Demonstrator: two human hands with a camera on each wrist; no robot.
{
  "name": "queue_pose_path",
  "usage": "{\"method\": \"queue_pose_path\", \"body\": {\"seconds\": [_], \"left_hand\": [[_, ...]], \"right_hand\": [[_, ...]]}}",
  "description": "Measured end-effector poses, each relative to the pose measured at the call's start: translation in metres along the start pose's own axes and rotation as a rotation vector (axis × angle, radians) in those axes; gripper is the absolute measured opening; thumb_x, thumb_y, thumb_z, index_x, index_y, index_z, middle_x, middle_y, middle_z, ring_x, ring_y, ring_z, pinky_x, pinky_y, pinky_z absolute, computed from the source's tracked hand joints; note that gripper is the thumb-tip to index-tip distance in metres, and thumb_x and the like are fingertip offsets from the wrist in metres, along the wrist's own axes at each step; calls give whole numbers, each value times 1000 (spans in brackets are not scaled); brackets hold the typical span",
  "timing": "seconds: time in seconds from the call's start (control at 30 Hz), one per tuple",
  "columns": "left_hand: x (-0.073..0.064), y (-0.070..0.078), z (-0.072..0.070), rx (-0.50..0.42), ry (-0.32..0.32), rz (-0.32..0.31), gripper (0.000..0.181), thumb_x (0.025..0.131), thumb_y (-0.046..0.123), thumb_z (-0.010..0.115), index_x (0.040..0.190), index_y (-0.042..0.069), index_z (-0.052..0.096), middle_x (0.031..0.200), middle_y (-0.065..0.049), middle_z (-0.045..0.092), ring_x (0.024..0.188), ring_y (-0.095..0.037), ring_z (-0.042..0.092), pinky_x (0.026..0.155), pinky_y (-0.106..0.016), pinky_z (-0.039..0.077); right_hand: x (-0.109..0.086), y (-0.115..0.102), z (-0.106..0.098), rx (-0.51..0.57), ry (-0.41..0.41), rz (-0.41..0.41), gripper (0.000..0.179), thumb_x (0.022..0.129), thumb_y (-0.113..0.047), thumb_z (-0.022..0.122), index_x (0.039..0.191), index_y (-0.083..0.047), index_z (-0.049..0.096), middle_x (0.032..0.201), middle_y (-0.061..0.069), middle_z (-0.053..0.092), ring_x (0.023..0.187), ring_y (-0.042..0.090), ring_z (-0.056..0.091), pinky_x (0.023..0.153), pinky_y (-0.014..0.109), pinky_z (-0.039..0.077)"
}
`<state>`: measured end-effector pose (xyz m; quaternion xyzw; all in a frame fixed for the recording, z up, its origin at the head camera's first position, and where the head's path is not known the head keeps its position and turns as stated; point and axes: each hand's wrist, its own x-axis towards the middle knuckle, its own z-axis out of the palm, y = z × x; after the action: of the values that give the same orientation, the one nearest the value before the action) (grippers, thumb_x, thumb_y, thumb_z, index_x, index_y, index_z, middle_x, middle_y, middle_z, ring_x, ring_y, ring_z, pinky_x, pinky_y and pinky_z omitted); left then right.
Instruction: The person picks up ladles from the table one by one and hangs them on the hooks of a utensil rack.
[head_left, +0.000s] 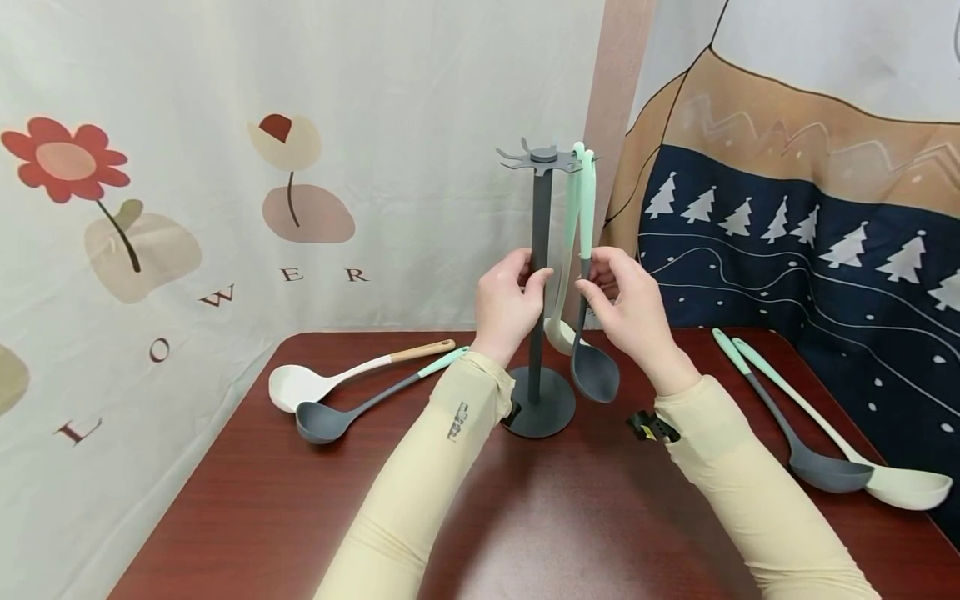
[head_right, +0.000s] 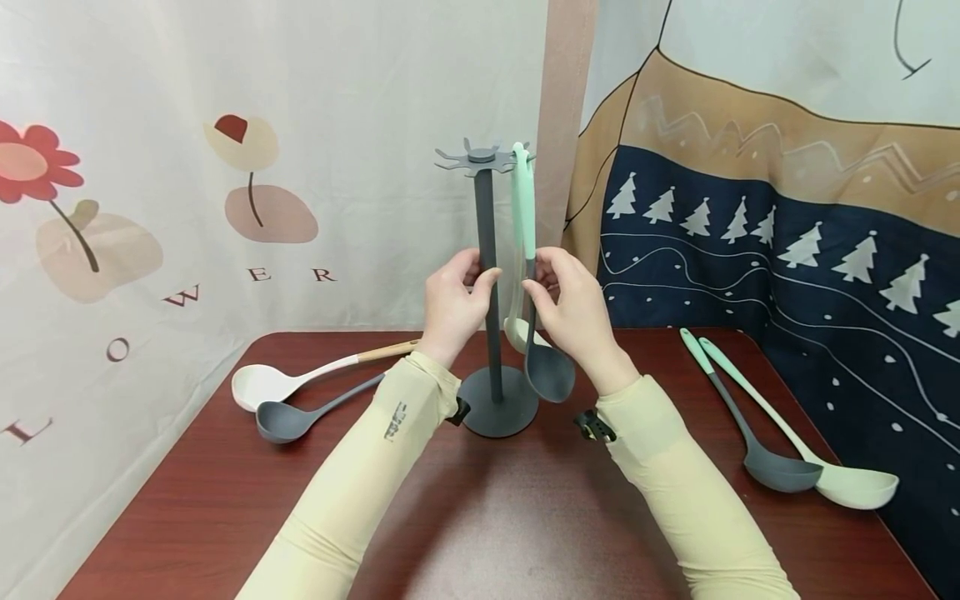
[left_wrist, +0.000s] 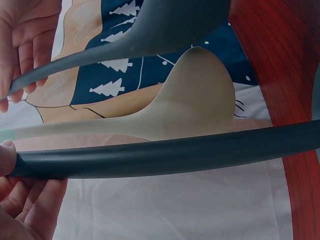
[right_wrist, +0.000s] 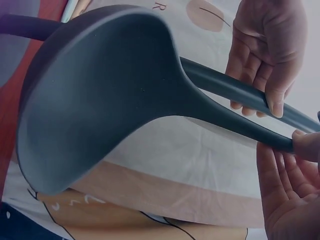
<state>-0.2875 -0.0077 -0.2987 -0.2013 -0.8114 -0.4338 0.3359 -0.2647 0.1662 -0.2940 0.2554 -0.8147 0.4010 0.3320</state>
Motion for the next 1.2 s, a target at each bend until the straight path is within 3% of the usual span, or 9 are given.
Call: {"method": "queue_pose_path", "body": {"seconds": [0.3,0.57,0.8,1.2], "left_hand": [[-1,0,-1,1,6,17,16,93,14,70,105,4,69,84,-6,69,77,-18,68,71,-28,54],[-1,2,-1,-13,6,8,16,94,14,69,106,4,69,85,-6,70,77,-18,68,70,-28,54],[-2,2,-1,-22,0,-18,16,94,14,69,107,5,69,86,-6,70,78,-18,68,71,-28,54],[0,2,-2,-42,-24,-52,14,94,15,69,105,6,70,85,-4,69,77,-17,66,70,-29,52]], "right_hand": [[1,-2,3,8,-18,20,31,89,2,70,117,5,57,95,15,62,82,23,62,74,12,46],[-2,-2,0,26,-44,46,35,91,0,69,123,6,55,102,18,64,88,26,64,79,41,56],[-10,6,-5,69,-100,60,40,94,-5,67,131,2,54,113,19,66,102,30,65,91,49,51],[-32,27,-16,26,-222,132,50,96,-15,63,143,-6,47,134,16,59,125,32,54,104,55,40]]}}
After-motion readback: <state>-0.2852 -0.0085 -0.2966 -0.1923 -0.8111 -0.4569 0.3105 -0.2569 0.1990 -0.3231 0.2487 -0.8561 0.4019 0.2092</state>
